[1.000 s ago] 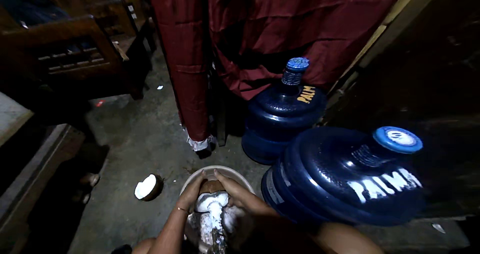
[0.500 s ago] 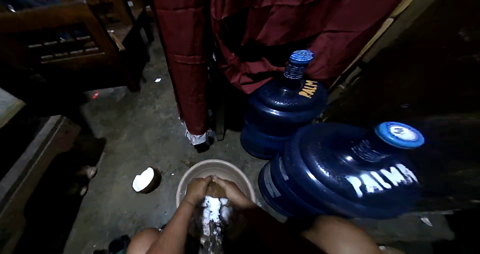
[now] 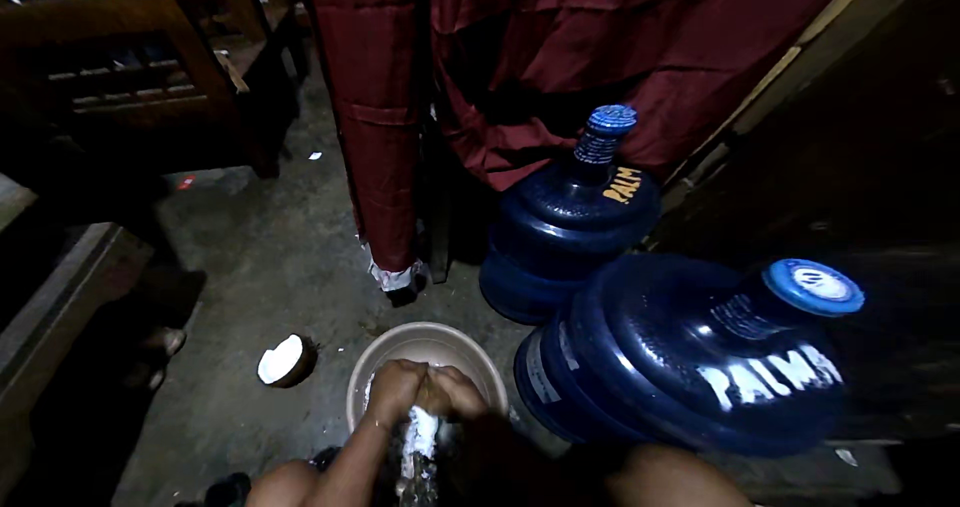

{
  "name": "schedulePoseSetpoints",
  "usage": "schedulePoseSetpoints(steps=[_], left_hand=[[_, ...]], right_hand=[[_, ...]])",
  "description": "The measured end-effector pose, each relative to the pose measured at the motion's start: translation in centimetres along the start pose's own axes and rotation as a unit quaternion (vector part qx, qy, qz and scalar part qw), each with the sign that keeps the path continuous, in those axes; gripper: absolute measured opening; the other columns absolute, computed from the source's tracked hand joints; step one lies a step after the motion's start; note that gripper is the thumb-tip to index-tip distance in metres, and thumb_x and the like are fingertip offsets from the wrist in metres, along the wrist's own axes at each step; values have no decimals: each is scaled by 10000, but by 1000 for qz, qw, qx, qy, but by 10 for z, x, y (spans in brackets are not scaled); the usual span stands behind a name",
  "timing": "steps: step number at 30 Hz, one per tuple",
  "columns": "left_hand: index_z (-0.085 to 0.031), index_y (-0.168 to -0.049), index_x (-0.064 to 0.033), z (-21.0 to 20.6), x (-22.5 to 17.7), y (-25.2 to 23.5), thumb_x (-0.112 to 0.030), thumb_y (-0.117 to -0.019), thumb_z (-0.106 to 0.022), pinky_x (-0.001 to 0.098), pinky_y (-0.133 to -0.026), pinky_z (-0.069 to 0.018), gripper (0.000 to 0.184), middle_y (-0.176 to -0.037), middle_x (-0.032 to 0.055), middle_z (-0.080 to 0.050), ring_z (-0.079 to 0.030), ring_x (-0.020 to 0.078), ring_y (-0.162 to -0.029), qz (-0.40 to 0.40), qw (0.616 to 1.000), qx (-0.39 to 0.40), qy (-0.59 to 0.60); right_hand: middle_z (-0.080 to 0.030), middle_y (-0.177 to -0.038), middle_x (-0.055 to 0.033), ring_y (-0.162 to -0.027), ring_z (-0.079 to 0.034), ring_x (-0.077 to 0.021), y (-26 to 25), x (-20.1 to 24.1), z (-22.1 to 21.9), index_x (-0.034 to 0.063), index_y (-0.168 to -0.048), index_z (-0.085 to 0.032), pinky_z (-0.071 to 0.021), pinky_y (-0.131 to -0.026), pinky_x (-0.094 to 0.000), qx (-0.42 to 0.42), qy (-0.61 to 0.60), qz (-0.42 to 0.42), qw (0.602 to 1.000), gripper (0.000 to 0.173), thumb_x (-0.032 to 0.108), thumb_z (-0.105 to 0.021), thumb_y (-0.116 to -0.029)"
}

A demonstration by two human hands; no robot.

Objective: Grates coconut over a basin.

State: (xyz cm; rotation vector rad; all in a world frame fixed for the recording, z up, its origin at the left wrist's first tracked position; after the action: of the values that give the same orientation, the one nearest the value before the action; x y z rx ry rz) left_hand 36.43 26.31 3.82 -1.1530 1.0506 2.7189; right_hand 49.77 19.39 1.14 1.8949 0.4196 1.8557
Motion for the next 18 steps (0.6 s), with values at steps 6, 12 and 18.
schedulePoseSetpoints(steps=[6, 12, 18], left_hand=[[-740, -1098, -101, 23, -24, 47, -498, -1060, -464, 461, -926, -533, 485, -1028, 83, -719, -675, 194, -992, -93, 990, -16, 108], [-795, -1087, -185, -3, 13, 55, -350, -1025, -535, 399, -930, -563, 314, -1052, -21, -764, -704, 99, -1004, -129, 988, -80, 41], [-719, -1064, 0, 5, 14, -14, -472, -1063, -468, 539, -990, -483, 535, -1114, 202, -692, -642, 317, -1109, 17, 996, -5, 89]], right_hand=[[-623, -1369, -193, -1286, -589, -263, 41, 66, 7, 11, -1391, -591, -446, -1119, -462, 38, 137, 44, 989, 475, 358, -479, -1087], [-707, -1190, -95, -1108, -667, -155, 44, -1, -9, 57, -1306, -662, -540, -1003, -359, -44, 108, 123, 986, 370, 288, -556, -1038], [-646, -1302, -223, -1229, -618, -311, -15, 29, -2, -16, -1310, -629, -476, -1065, -513, 69, 131, -82, 986, 679, 551, -325, -1092]])
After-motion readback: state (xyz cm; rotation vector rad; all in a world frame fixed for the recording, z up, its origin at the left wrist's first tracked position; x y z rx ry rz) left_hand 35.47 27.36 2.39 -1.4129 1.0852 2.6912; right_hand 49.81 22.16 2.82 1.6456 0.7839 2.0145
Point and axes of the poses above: each hand's wrist, its own y-axis away from the middle knuckle, its own z-axis out of the back of the hand, x = y × z, the point moved 3 cm from there along -y, towards the middle knuckle
